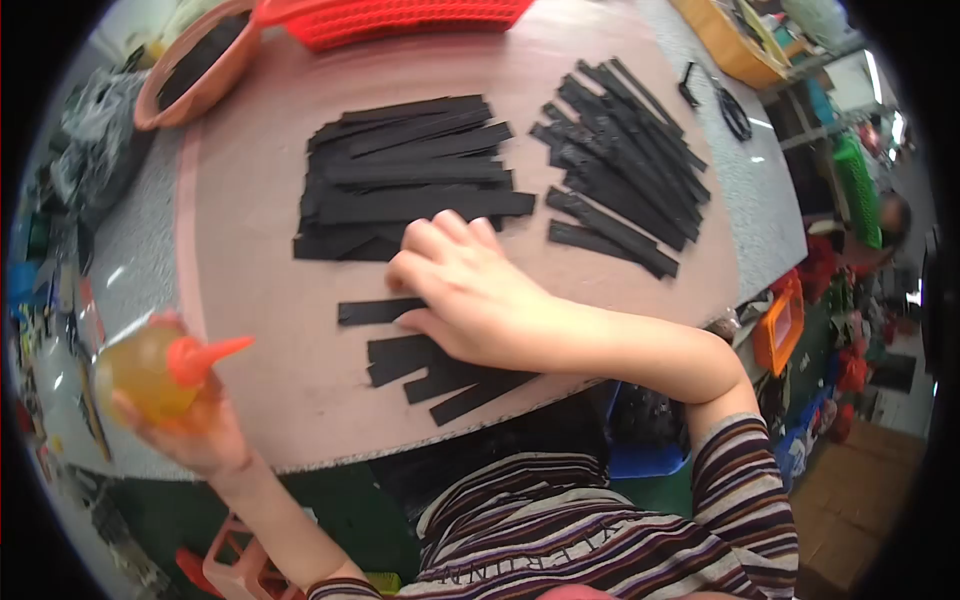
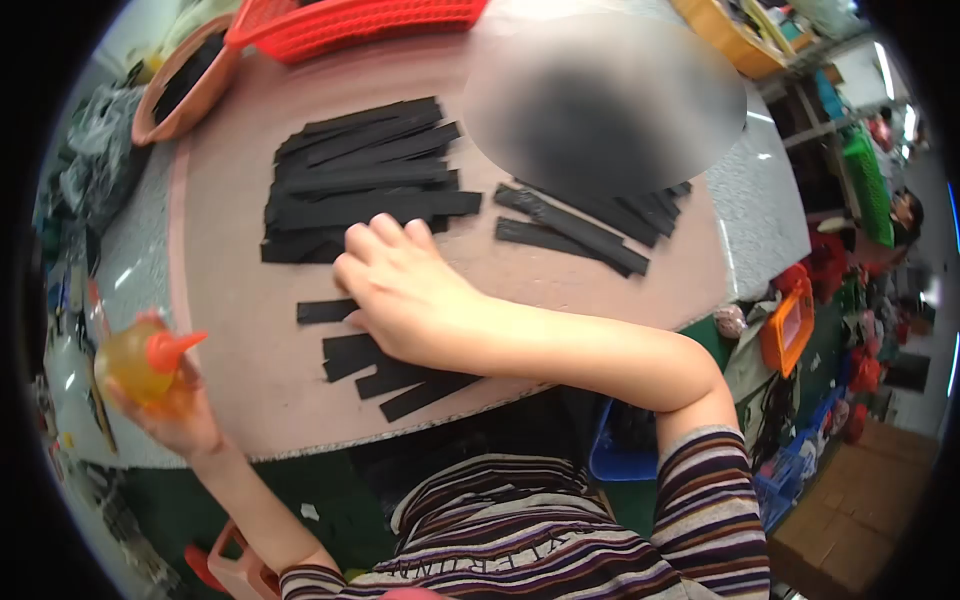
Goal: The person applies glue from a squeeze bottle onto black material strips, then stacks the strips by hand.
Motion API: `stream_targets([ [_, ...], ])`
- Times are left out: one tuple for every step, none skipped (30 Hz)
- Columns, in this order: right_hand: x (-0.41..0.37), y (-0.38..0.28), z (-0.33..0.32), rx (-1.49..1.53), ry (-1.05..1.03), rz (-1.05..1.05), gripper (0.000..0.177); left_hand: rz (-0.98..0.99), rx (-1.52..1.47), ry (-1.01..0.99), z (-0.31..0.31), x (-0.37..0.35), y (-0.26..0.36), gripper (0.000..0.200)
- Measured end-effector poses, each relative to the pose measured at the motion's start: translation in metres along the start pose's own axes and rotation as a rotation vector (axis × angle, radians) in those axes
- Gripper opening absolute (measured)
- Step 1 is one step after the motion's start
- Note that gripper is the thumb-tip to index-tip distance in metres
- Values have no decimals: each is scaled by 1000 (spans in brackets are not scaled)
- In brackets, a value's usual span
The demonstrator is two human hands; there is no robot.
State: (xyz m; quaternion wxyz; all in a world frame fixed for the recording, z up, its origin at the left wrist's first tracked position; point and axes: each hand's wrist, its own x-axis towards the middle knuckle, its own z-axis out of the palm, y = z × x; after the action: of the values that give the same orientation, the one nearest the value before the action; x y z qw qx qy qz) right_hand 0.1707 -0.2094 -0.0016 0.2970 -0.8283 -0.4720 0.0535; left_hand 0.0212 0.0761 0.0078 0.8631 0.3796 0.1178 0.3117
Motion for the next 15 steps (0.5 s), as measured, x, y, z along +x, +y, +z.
stream_targets([
  [-1,2,2,1,-14,28,21,52,9,-23,-4,4,4,75],
  [-2,3,4,17,-17,16,21,9,-68,-77,-3,8,2,73],
  [-1,2,6,45,-23,-5,21,-28,-133,-124,-3,10,1,70],
  [-1,2,4,43,-4,-13,17,-58,-188,-164,-3,11,-1,68],
  [-3,6,-5,252,10,63,16,-91,-231,-166,-3,11,-4,69],
  [-3,12,-15,467,25,134,15,-122,-269,-167,-3,11,-7,70],
  [-2,20,-26,684,38,201,14,-150,-305,-162,-5,10,-8,70],
  [-7,40,-50,602,218,202,15,-138,-265,-126,-10,8,-5,71],
  [-12,65,-79,765,282,391,19,-126,-224,-86,-16,5,0,73],
  [-21,98,-106,657,424,523,18,-113,-182,-46,-21,4,4,74],
  [-33,124,-133,600,569,563,19,-116,-186,-24,-22,3,5,74],
  [-46,157,-151,615,681,645,20,-120,-188,-2,-23,2,7,74],
  [-59,190,-163,589,774,681,24,-124,-189,18,-25,1,8,75],
  [-71,224,-173,515,740,717,24,-129,-207,6,-27,2,6,74],
  [-82,256,-173,446,724,686,26,-133,-223,-5,-29,5,1,74],
])
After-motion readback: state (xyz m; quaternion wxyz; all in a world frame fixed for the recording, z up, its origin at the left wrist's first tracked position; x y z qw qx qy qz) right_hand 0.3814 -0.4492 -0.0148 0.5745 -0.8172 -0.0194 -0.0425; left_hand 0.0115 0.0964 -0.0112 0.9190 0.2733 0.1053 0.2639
